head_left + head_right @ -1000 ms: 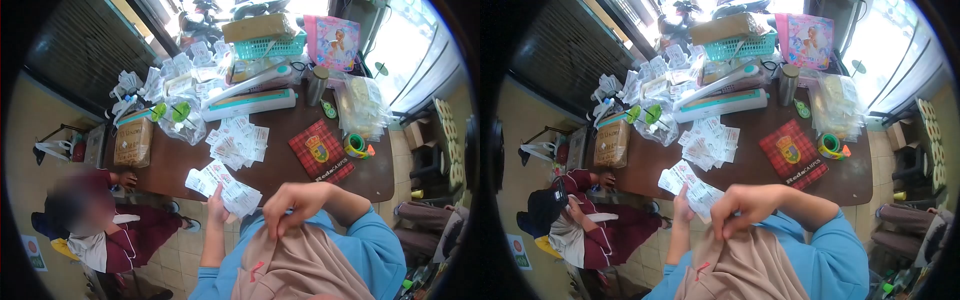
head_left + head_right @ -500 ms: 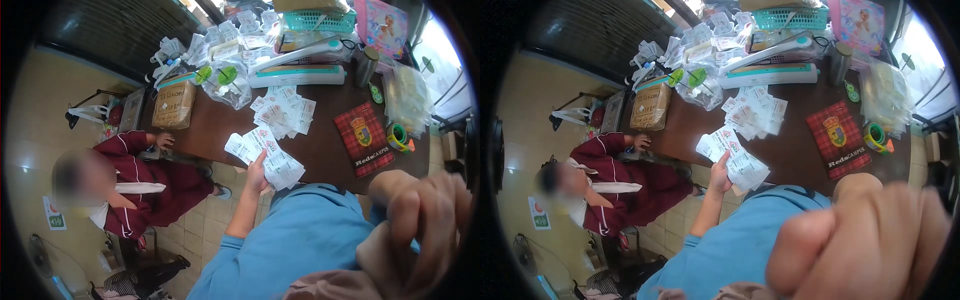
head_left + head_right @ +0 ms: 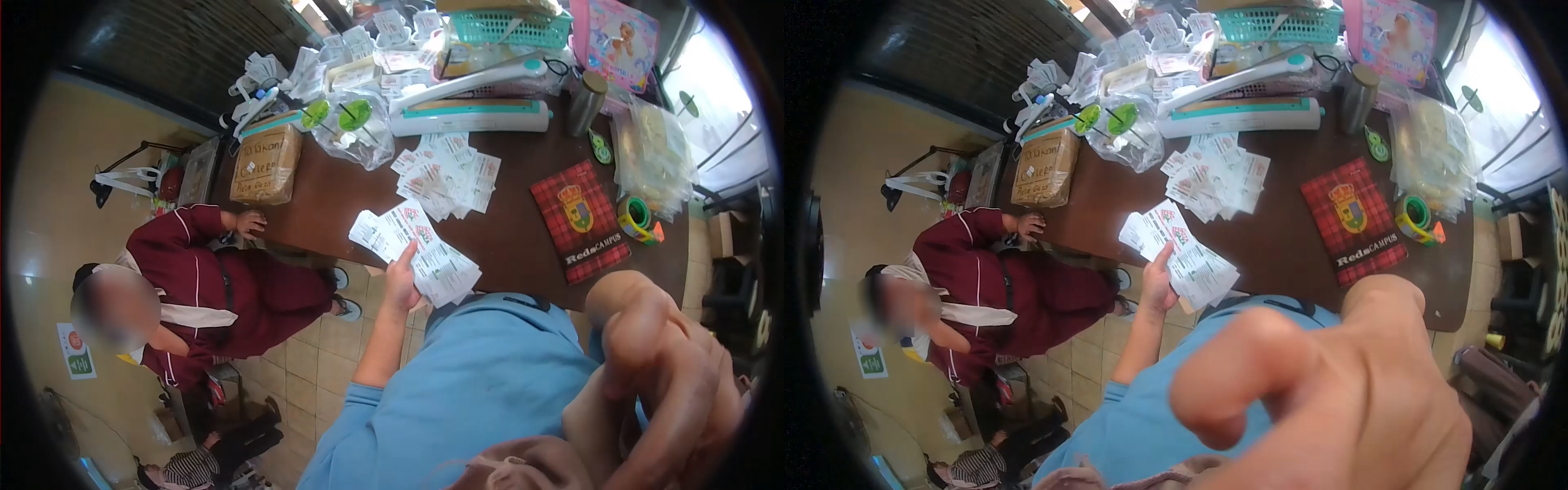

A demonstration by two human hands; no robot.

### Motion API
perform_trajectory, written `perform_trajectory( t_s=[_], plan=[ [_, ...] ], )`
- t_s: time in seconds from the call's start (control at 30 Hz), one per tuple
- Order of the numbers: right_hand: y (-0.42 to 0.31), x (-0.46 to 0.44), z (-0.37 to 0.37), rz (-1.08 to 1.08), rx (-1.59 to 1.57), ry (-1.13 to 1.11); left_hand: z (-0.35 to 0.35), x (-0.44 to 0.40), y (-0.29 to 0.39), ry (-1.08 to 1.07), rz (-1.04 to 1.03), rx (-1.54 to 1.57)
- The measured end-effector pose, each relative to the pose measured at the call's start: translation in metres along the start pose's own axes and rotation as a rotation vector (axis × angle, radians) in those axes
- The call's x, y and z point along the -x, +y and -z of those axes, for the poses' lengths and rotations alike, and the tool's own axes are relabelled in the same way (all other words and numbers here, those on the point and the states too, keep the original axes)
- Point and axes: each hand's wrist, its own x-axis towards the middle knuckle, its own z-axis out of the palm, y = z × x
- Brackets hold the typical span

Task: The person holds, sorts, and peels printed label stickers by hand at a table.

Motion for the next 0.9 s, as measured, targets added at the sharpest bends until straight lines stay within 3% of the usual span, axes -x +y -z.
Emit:
perform_trajectory(
  t_s=[0.03, 0.1, 0.13, 0.2, 0.23, 0.27, 0.4, 0.73, 0.9],
  plan=[
    [-0.005, 0.008, 0.005, -0.011, 0.069, 0.014, -0.001, -0.001, 0.001, 0.002, 0.015, -0.003],
    [-0.017, 0.024, 0.01, -0.044, 0.224, 0.05, -0.002, -0.001, -0.001, 0.221, 0.009, -0.116],
    [-0.015, 0.001, -0.021, -0.066, 0.308, 0.065, 0.01, -0.005, -0.008, 0.055, -0.053, 0.008],
    [-0.044, 0.055, 0.025, -0.125, 0.483, 0.091, 0.009, -0.001, -0.006, 0.013, -0.02, -0.009],
    [-0.024, 0.017, -0.001, -0.152, 0.565, 0.104, 0.011, -0.001, -0.007, -0.008, 0.013, -0.019],
    [-0.04, 0.039, 0.014, -0.16, 0.645, 0.113, 0.007, -0.002, -0.011, -0.019, 0.028, -0.022],
    [-0.026, 0.012, 0.001, -0.136, 0.885, 0.121, 0.008, 0.005, -0.009, -0.019, -0.063, -0.038],
    [-0.041, 0.012, -0.019, -0.189, 1.453, 0.022, 0.018, 0.016, -0.02, 0.05, -0.039, 0.02],
    [-0.037, 0.015, 0.009, -0.204, 1.273, -0.153, 0.023, 0.013, -0.018, 0.09, -0.058, 0.004]
  ],
)
